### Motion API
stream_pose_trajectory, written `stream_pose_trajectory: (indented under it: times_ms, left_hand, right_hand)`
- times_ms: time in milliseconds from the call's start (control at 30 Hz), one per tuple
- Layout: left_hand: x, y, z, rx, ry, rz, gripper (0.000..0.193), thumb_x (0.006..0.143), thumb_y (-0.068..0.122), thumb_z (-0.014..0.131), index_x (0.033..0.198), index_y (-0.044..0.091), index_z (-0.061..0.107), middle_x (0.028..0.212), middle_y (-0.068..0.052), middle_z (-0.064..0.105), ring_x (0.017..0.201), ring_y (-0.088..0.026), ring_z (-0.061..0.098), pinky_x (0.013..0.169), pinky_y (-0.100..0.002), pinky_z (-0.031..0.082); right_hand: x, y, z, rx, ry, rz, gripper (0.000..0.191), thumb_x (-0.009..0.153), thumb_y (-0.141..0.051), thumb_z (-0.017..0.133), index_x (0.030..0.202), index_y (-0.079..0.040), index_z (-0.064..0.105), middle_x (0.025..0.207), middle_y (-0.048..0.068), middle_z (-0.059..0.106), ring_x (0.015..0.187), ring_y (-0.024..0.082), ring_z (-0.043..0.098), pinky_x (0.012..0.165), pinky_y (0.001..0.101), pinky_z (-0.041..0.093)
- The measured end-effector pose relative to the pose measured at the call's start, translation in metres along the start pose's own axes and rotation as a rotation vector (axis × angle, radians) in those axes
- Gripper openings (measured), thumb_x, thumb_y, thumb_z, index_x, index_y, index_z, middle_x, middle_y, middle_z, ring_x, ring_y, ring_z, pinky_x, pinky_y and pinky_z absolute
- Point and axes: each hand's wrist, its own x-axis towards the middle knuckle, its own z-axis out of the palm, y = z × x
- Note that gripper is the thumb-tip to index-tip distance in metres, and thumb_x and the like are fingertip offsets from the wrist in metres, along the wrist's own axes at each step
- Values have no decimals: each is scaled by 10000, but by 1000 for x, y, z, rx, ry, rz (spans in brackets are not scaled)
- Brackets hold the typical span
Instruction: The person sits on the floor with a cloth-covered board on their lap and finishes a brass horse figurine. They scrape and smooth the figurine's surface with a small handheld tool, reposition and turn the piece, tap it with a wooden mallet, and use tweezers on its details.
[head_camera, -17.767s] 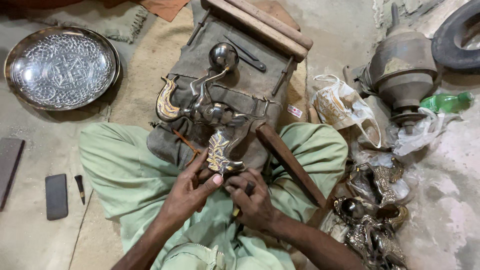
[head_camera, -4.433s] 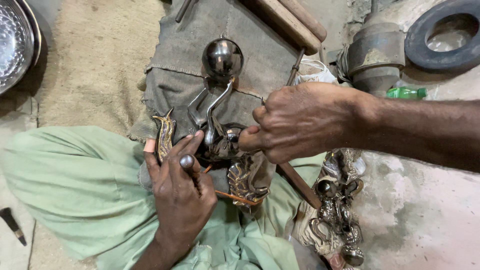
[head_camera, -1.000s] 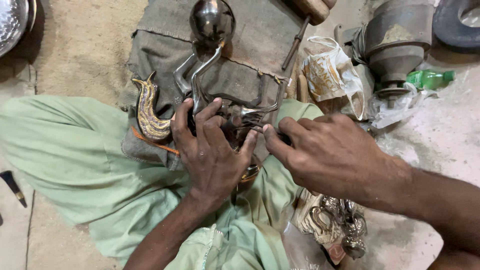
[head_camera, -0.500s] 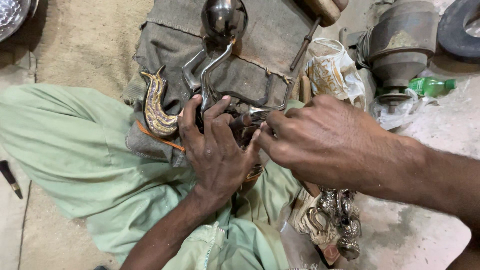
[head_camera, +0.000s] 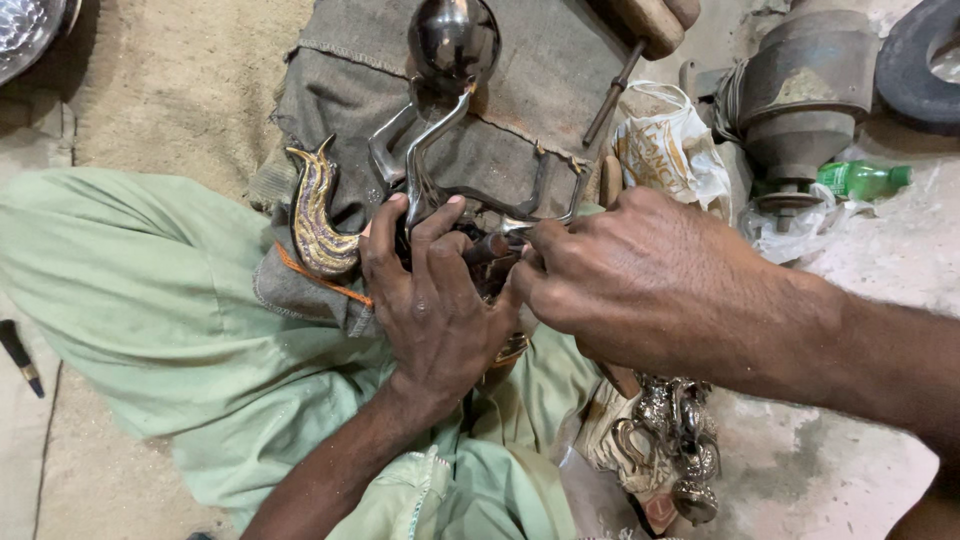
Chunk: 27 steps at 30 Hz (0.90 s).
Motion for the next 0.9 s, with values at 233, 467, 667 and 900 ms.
stream_pose_trajectory:
  times_ms: [233,467,667,900]
  left_hand:
    - [1,-2,-1,-18,1,3,502,970,424,787,1099,14,529,1370,-124,558,1367,-429,415,1130,-650,357]
    - [1,0,-2,-3,-10,-14,414,880,274,803,1067,30,525,1385,-119,562,1387,-427,411,1160,-641,353]
    - [0,-3,-5,-30,-20,13,531,877,376,843,1104,9,534,1378,-146,552,1377,-430,391,1143,-657,333]
    - [1,1,-2,-2,22,6,585,900,412,900,1118,35,509,1386,-107,539,1376,-417,399,1164,-635,350]
  right_hand:
    - [0,1,4,40,34,4,339,918,-162,676,1175,57,648,967,291,685,599,237,718,411,373,572]
    - [1,-7,6,-49,-14,-60,325,894,-145,685,1161,38,663,960,248,694,675,251,671,445,359,573]
    - [-1,-1,11,70,54,117,323,920,-85,651,1221,33,644,1087,336,664,616,234,713,388,330,565]
    - [-3,-10,16,130,-52,97,287,940,-62,607,1177,100,620,1075,349,651,583,227,687,382,337,570]
